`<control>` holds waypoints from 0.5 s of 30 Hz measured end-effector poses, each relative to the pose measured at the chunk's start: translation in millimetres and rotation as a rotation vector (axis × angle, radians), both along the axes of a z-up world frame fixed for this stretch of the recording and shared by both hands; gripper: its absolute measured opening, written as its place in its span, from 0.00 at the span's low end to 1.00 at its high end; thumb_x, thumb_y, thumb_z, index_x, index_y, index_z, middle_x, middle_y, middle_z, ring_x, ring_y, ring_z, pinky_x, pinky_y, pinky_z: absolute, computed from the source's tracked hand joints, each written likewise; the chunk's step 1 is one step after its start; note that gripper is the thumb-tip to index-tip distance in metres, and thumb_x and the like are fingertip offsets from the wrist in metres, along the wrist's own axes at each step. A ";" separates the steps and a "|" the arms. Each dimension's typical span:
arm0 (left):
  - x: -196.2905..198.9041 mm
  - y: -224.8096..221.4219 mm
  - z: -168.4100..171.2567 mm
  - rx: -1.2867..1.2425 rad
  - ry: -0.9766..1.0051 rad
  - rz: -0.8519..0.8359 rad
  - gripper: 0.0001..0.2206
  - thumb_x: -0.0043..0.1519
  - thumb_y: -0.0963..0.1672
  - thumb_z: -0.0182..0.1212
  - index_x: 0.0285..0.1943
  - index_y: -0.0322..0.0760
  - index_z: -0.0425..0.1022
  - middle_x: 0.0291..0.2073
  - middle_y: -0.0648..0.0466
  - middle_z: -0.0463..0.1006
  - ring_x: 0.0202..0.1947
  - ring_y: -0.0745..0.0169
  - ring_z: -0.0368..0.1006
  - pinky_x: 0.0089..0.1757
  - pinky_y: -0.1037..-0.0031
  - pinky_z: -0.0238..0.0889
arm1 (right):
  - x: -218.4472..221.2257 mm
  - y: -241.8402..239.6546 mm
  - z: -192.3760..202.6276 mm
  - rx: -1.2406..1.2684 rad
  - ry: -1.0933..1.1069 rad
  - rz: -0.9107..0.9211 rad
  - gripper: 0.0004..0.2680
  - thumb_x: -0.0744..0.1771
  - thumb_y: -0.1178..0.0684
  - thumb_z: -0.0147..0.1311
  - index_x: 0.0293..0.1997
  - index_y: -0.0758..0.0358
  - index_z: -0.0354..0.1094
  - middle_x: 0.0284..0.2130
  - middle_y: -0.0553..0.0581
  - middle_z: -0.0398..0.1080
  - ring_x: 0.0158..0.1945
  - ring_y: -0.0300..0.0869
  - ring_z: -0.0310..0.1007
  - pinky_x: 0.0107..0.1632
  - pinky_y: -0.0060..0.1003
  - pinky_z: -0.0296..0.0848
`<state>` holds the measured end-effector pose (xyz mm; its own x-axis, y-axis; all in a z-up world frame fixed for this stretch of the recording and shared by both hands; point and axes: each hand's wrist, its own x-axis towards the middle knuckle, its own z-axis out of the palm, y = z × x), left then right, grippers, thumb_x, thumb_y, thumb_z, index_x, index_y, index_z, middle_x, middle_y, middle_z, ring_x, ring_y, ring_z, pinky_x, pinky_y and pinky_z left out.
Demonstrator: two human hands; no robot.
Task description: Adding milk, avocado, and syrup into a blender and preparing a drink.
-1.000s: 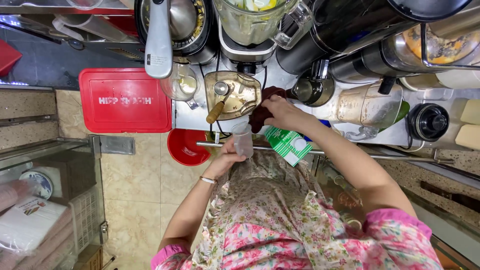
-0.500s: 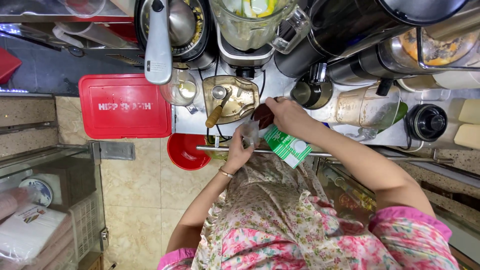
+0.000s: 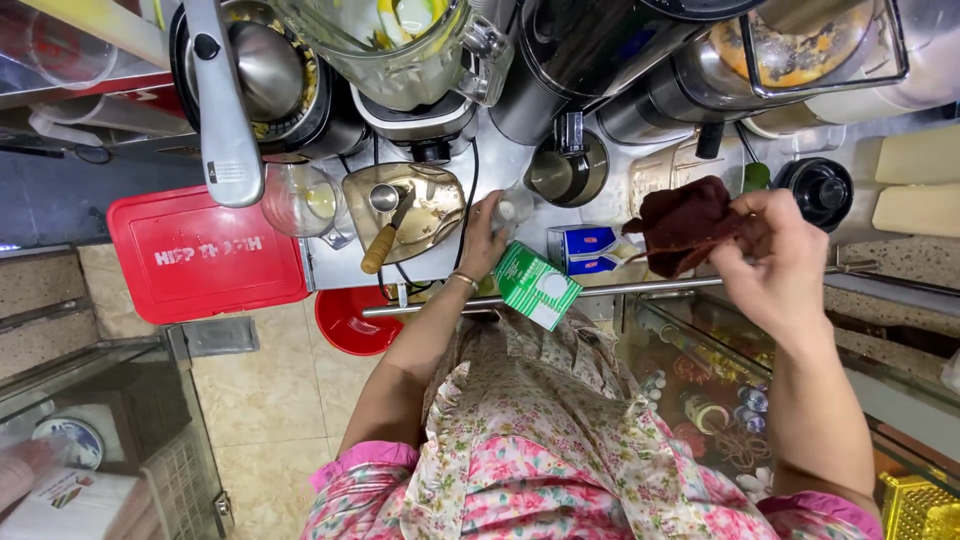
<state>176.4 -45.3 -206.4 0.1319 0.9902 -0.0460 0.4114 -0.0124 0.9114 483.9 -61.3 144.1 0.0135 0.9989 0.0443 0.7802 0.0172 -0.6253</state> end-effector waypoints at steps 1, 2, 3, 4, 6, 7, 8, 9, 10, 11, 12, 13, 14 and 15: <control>1.1 1.3 2.1 -0.002 0.001 0.005 0.36 0.53 0.33 0.64 0.73 0.43 0.59 0.62 0.39 0.68 0.62 0.38 0.66 0.61 0.61 0.61 | 3.0 2.3 -16.0 -0.002 0.001 0.005 0.09 0.66 0.64 0.58 0.50 0.68 0.65 0.22 0.53 0.67 0.25 0.31 0.64 0.30 0.25 0.64; 1.9 2.4 4.2 -0.020 -0.006 0.003 0.36 0.53 0.33 0.63 0.73 0.43 0.58 0.62 0.40 0.69 0.63 0.39 0.66 0.62 0.62 0.60 | 5.6 4.4 -32.2 0.008 0.008 0.010 0.09 0.66 0.64 0.58 0.49 0.68 0.64 0.25 0.53 0.69 0.27 0.32 0.66 0.33 0.26 0.65; 3.7 4.0 6.4 -0.037 -0.015 0.003 0.36 0.53 0.33 0.62 0.73 0.43 0.58 0.62 0.40 0.69 0.64 0.40 0.66 0.62 0.62 0.60 | 8.8 7.1 -47.7 0.019 0.014 0.017 0.09 0.66 0.65 0.57 0.49 0.68 0.63 0.27 0.53 0.70 0.30 0.33 0.68 0.35 0.26 0.67; 5.0 6.0 10.8 -0.038 -0.016 0.009 0.36 0.53 0.33 0.62 0.73 0.43 0.58 0.62 0.40 0.69 0.64 0.40 0.66 0.62 0.62 0.60 | 6.6 10.4 -59.8 0.017 0.014 0.023 0.09 0.66 0.65 0.57 0.49 0.68 0.63 0.27 0.53 0.70 0.30 0.33 0.68 0.35 0.26 0.67; 4.7 5.4 19.0 0.001 -0.063 0.010 0.39 0.51 0.31 0.58 0.75 0.37 0.52 0.65 0.38 0.67 0.66 0.38 0.64 0.64 0.62 0.56 | 0.3 15.1 -85.5 -0.026 -0.012 -0.028 0.09 0.66 0.64 0.58 0.47 0.70 0.64 0.26 0.56 0.70 0.27 0.38 0.69 0.33 0.32 0.69; 0.8 -2.2 24.6 -0.001 -0.061 0.018 0.39 0.51 0.31 0.58 0.75 0.37 0.52 0.65 0.38 0.67 0.66 0.38 0.64 0.64 0.62 0.56 | -3.3 14.9 -98.6 -0.029 -0.011 -0.020 0.09 0.66 0.64 0.58 0.47 0.70 0.64 0.26 0.56 0.70 0.27 0.38 0.69 0.33 0.32 0.69; -2.9 -9.8 30.7 0.046 -0.048 0.020 0.40 0.51 0.30 0.55 0.76 0.33 0.49 0.67 0.36 0.64 0.67 0.37 0.61 0.65 0.62 0.55 | -6.7 14.8 -111.4 0.005 0.005 0.016 0.10 0.66 0.64 0.59 0.49 0.70 0.63 0.27 0.57 0.70 0.28 0.40 0.71 0.34 0.33 0.72; -6.1 -14.4 36.7 0.096 -0.034 0.021 0.41 0.51 0.29 0.52 0.78 0.29 0.45 0.69 0.34 0.62 0.68 0.35 0.59 0.65 0.62 0.53 | -9.8 16.5 -123.9 0.042 0.021 0.050 0.11 0.66 0.63 0.59 0.50 0.70 0.63 0.29 0.59 0.69 0.30 0.42 0.73 0.35 0.35 0.75; -12.8 -29.9 44.0 0.097 -0.033 0.028 0.41 0.51 0.29 0.52 0.78 0.29 0.45 0.69 0.34 0.62 0.68 0.35 0.59 0.65 0.62 0.53 | -14.3 17.9 -123.4 0.043 0.022 0.057 0.11 0.66 0.63 0.59 0.50 0.70 0.63 0.29 0.59 0.69 0.30 0.42 0.73 0.35 0.35 0.75; -19.6 -46.6 51.4 0.114 0.034 0.026 0.41 0.49 0.30 0.52 0.77 0.28 0.47 0.69 0.34 0.61 0.69 0.35 0.58 0.67 0.60 0.52 | -19.1 17.8 -122.6 0.104 -0.147 0.152 0.14 0.64 0.62 0.60 0.53 0.72 0.63 0.31 0.62 0.70 0.32 0.47 0.73 0.36 0.39 0.75; -26.3 -63.3 59.0 0.130 0.101 0.024 0.41 0.47 0.30 0.51 0.77 0.27 0.48 0.69 0.34 0.60 0.70 0.35 0.57 0.69 0.58 0.51 | -23.9 17.7 -121.7 0.164 -0.315 0.247 0.18 0.61 0.61 0.60 0.56 0.73 0.64 0.34 0.65 0.70 0.34 0.51 0.73 0.37 0.43 0.75; -29.7 -65.9 72.9 0.134 0.107 0.031 0.41 0.47 0.30 0.51 0.77 0.27 0.48 0.69 0.34 0.60 0.70 0.35 0.57 0.69 0.58 0.51 | -36.6 12.2 -105.8 0.171 -0.311 0.253 0.18 0.61 0.61 0.60 0.56 0.73 0.64 0.34 0.65 0.70 0.34 0.51 0.73 0.37 0.43 0.75; -32.6 -68.6 86.4 0.126 0.129 -0.014 0.42 0.46 0.33 0.57 0.76 0.28 0.50 0.68 0.35 0.60 0.70 0.35 0.56 0.69 0.55 0.51 | -48.8 6.4 -90.2 0.065 -0.228 0.249 0.15 0.64 0.56 0.61 0.55 0.70 0.65 0.35 0.66 0.71 0.31 0.50 0.75 0.33 0.43 0.75; -36.0 -80.6 101.6 0.102 0.151 -0.065 0.42 0.45 0.36 0.62 0.75 0.29 0.51 0.67 0.37 0.61 0.69 0.35 0.56 0.69 0.52 0.50 | -60.9 -7.6 -73.8 -0.057 -0.143 0.241 0.13 0.67 0.51 0.61 0.54 0.67 0.67 0.36 0.67 0.72 0.28 0.49 0.77 0.30 0.42 0.75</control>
<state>140.4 -125.9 -104.9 0.1953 0.9803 0.0300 0.5389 -0.1328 0.8318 423.0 -68.9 70.2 -0.2271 0.9735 -0.0281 0.8384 0.1807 -0.5143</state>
